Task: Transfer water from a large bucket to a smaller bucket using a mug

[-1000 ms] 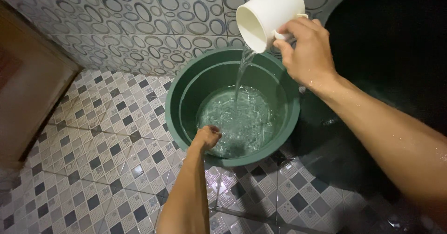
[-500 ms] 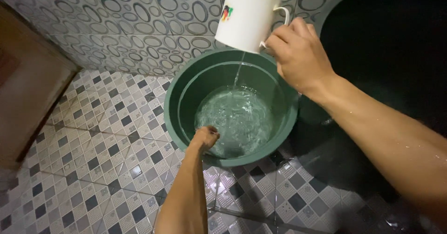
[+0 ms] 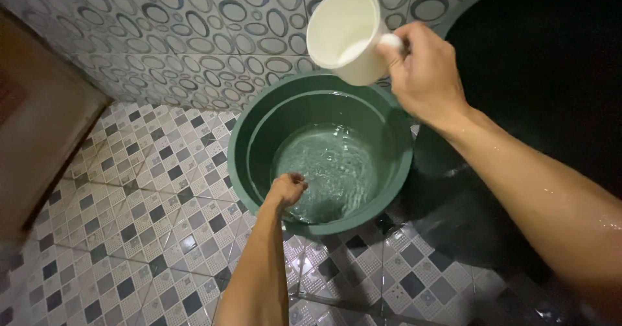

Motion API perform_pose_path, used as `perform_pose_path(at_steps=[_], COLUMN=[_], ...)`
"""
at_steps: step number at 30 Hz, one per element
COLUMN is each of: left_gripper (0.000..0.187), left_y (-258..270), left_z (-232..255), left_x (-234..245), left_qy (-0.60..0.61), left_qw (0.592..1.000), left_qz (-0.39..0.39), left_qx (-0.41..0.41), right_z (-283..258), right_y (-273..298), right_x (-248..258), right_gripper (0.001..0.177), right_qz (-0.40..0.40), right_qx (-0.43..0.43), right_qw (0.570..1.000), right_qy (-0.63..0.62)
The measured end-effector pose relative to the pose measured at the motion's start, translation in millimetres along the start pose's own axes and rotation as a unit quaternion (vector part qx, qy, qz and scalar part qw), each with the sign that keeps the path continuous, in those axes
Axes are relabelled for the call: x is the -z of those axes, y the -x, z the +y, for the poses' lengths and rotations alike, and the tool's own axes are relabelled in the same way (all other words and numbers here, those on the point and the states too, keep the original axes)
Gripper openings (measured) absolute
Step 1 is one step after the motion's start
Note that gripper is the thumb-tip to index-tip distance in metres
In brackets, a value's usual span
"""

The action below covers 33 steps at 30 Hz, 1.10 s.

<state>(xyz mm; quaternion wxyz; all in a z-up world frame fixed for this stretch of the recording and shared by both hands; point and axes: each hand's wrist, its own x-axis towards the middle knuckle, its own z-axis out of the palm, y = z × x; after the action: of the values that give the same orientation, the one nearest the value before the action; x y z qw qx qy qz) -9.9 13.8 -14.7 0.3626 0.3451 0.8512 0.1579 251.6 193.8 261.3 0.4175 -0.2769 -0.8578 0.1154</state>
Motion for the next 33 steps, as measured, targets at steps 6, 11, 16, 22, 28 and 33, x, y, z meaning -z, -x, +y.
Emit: perform_pose_path(at_steps=[6, 11, 16, 22, 28, 33], left_gripper=[0.031, 0.026, 0.023, 0.028, 0.036, 0.079], left_y=[19, 37, 87, 152, 187, 212], left_z=[66, 145, 224, 306, 387, 452], left_x=[24, 42, 53, 57, 23, -19], left_qy=[0.084, 0.217, 0.308, 0.306, 0.19, -0.057], left_qw=[0.988, 0.938, 0.881, 0.857, 0.813, 0.862], left_qz=[0.088, 0.18, 0.21, 0.184, 0.144, 0.024], left_qx=[-0.1, -0.203, -0.292, -0.373, -0.531, -0.504], right_z=[-8, 34, 123, 174, 215, 230], right_y=[-10, -19, 6, 65, 105, 117], right_x=[36, 92, 166, 241, 237, 235], right_gripper=[0.042, 0.044, 0.034, 0.048, 0.053, 0.054], right_qz=[0.115, 0.171, 0.119, -0.017, -0.201, -0.2], right_qx=[-0.265, -0.388, -0.367, -0.242, -0.226, -0.171], right_qw=[0.875, 0.825, 0.921, 0.943, 0.919, 0.947], right_qy=[-0.388, -0.373, -0.058, 0.228, 0.253, 0.185])
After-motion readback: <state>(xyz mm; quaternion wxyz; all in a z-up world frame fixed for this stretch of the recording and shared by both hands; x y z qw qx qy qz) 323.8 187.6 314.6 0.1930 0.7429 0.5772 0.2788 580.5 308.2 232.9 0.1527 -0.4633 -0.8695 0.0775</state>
